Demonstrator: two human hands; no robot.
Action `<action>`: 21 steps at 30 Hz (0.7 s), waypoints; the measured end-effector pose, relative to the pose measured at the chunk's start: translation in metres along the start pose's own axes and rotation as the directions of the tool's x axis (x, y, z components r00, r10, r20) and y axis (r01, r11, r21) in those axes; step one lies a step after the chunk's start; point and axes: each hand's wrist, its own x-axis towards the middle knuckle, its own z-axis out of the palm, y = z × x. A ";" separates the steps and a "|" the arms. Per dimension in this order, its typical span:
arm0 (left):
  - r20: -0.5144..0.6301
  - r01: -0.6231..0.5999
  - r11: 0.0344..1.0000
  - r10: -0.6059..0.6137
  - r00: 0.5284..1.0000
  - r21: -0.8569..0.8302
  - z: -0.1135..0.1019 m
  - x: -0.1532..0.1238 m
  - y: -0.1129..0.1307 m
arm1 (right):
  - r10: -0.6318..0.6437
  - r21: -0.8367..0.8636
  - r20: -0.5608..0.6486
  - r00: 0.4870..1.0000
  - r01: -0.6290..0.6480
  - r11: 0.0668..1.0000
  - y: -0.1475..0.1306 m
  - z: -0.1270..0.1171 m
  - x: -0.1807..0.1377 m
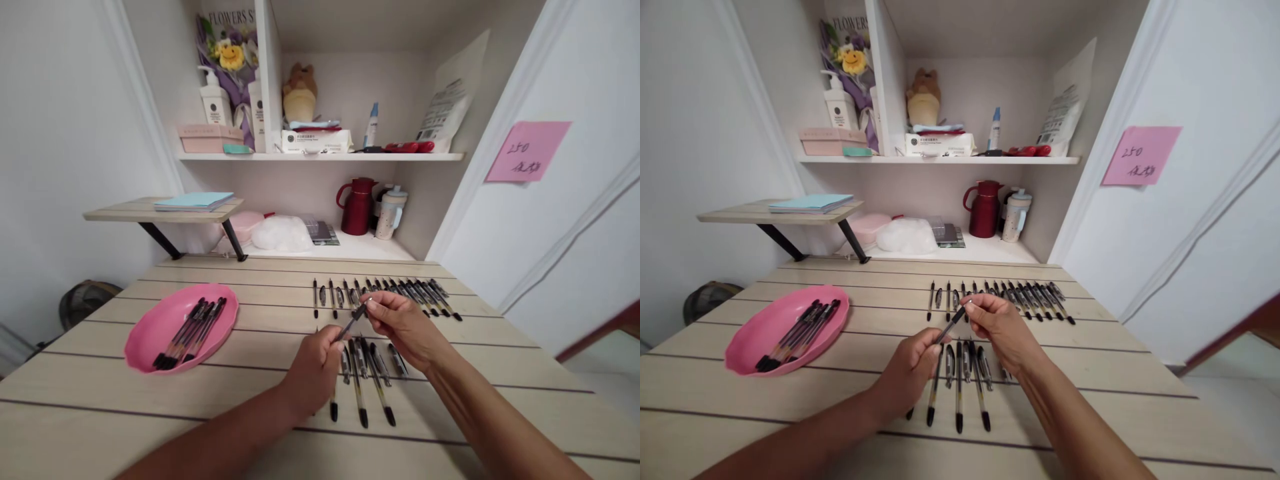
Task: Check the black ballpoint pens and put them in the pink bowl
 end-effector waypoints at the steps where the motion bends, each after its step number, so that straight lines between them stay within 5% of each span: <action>1: -0.009 -0.051 0.995 0.052 0.999 0.085 -0.003 0.006 0.003 | -0.015 0.015 -0.002 1.000 0.015 1.000 0.000 -0.002 0.004; 7: 0.030 -0.194 0.769 0.223 0.974 0.609 -0.006 0.035 0.007 | -0.078 0.081 -0.073 0.994 0.083 0.993 0.000 -0.022 0.014; 14: 0.092 -0.210 0.625 0.216 0.972 0.752 0.009 0.035 -0.006 | -0.095 0.044 -0.120 0.988 0.101 0.994 0.006 -0.028 0.012; 18: 0.047 -0.206 0.747 0.228 0.972 0.632 0.008 0.031 -0.003 | -0.090 0.018 -0.086 0.992 0.092 0.996 0.009 -0.027 0.011; 21: 0.030 -0.166 0.943 0.164 0.986 0.289 0.007 0.034 -0.002 | -0.065 0.032 -0.013 0.998 0.065 0.997 0.009 -0.028 0.010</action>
